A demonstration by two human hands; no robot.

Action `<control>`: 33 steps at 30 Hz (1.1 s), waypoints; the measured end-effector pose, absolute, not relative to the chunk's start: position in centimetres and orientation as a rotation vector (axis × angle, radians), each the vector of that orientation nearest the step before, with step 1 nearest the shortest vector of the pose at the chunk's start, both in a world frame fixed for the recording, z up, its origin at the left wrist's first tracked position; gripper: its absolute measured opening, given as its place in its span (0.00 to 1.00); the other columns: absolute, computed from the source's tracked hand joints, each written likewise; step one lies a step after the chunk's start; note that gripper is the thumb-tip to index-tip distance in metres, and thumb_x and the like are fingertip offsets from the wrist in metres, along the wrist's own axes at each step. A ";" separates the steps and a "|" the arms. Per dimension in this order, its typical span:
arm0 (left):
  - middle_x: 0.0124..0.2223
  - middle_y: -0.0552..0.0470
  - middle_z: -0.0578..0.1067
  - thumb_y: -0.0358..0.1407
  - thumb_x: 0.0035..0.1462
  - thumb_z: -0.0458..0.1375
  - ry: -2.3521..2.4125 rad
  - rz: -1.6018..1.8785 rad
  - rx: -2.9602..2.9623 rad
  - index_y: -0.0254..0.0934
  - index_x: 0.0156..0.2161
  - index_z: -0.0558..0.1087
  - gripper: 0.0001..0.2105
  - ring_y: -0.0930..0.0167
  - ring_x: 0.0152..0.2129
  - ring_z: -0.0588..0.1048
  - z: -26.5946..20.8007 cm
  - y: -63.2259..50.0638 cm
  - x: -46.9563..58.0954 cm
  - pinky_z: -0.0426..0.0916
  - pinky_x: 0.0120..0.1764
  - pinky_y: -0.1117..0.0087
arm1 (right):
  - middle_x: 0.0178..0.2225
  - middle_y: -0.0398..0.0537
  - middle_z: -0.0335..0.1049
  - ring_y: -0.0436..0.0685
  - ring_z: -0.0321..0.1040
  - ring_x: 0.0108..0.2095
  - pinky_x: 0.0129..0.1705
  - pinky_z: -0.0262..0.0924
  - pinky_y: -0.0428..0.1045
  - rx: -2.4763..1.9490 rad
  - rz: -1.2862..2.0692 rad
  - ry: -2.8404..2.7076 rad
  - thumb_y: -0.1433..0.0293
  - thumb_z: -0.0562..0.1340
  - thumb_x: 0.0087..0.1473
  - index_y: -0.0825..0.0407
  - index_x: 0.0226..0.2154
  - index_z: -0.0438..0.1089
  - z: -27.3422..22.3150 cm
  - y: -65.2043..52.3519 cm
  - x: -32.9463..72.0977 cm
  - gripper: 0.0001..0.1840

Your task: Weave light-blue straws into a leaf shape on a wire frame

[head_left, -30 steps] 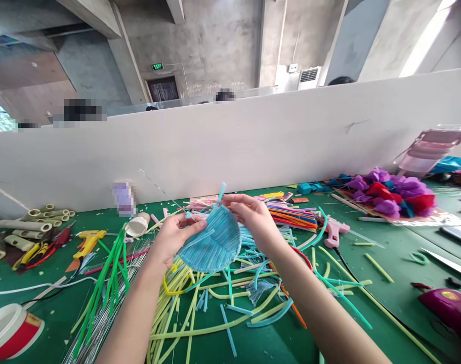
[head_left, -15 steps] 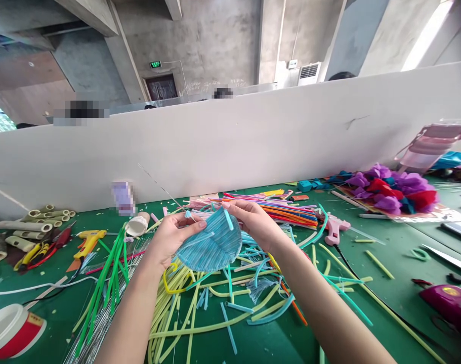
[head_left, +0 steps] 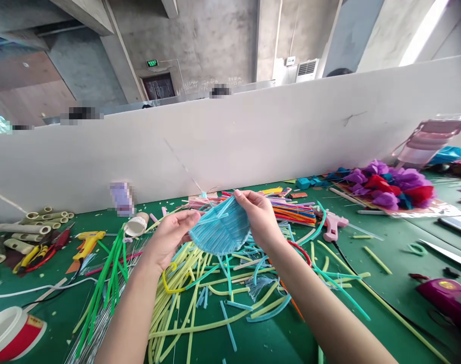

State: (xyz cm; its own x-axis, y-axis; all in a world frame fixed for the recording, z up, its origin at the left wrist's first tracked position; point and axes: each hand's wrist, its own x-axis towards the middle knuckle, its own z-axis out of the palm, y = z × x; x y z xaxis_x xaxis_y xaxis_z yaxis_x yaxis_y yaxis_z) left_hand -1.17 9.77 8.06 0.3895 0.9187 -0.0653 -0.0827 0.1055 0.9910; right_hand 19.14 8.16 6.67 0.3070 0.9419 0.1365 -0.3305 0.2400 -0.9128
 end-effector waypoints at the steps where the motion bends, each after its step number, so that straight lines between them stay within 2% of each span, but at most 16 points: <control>1: 0.36 0.47 0.83 0.43 0.48 0.69 0.904 0.899 1.260 0.35 0.40 0.79 0.16 0.68 0.30 0.80 8.1 9.8 -1.3 0.73 0.33 0.72 | 0.21 0.39 0.67 0.49 0.60 0.22 0.25 0.55 0.45 -0.917 0.984 -0.808 0.52 0.71 0.41 0.52 0.26 0.71 6.7 8.2 19.3 0.21; 6: 0.33 0.48 0.82 0.41 0.48 0.69 0.923 0.919 1.268 0.35 0.37 0.78 0.14 0.69 0.27 0.80 8.2 10.1 -1.6 0.76 0.34 0.69 | 0.19 0.37 0.61 0.49 0.54 0.21 0.23 0.50 0.46 -0.933 0.846 -0.766 0.49 0.70 0.41 0.51 0.24 0.67 6.6 8.5 19.8 0.23; 12: 0.36 0.49 0.82 0.42 0.49 0.68 0.872 1.008 1.188 0.36 0.40 0.77 0.15 0.69 0.26 0.80 8.2 10.0 -1.7 0.77 0.32 0.69 | 0.20 0.37 0.60 0.49 0.53 0.21 0.24 0.48 0.46 -0.935 0.829 -0.733 0.49 0.70 0.40 0.50 0.24 0.67 6.5 8.6 19.9 0.23; 19: 0.30 0.52 0.79 0.39 0.41 0.72 0.985 1.069 1.166 0.33 0.33 0.78 0.14 0.71 0.24 0.78 7.5 10.5 -1.3 0.76 0.28 0.71 | 0.20 0.38 0.62 0.50 0.55 0.22 0.26 0.51 0.47 -0.955 0.823 -0.756 0.49 0.69 0.42 0.50 0.25 0.66 6.2 8.7 19.6 0.22; 28: 0.29 0.49 0.80 0.37 0.38 0.74 1.024 1.107 1.165 0.31 0.30 0.79 0.14 0.72 0.24 0.77 7.1 10.7 -0.9 0.74 0.29 0.73 | 0.22 0.39 0.63 0.51 0.57 0.23 0.25 0.54 0.47 -0.952 0.835 -0.728 0.48 0.69 0.41 0.49 0.25 0.65 6.2 8.7 19.3 0.24; 33: 0.36 0.49 0.82 0.41 0.41 0.72 0.978 1.194 1.151 0.35 0.38 0.78 0.18 0.69 0.32 0.79 7.0 10.1 -0.1 0.74 0.35 0.70 | 0.22 0.39 0.66 0.52 0.62 0.25 0.27 0.58 0.48 -0.918 0.866 -0.679 0.49 0.70 0.41 0.48 0.26 0.66 6.3 8.7 19.3 0.22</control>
State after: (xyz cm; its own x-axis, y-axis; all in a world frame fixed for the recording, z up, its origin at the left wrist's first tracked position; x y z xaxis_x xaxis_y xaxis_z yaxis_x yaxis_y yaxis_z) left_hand -0.13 10.15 7.02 0.1343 0.9907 0.0225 -0.1724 0.0010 0.9850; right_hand 19.34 8.70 6.31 0.4911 0.8605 0.1356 -0.3366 0.3310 -0.8816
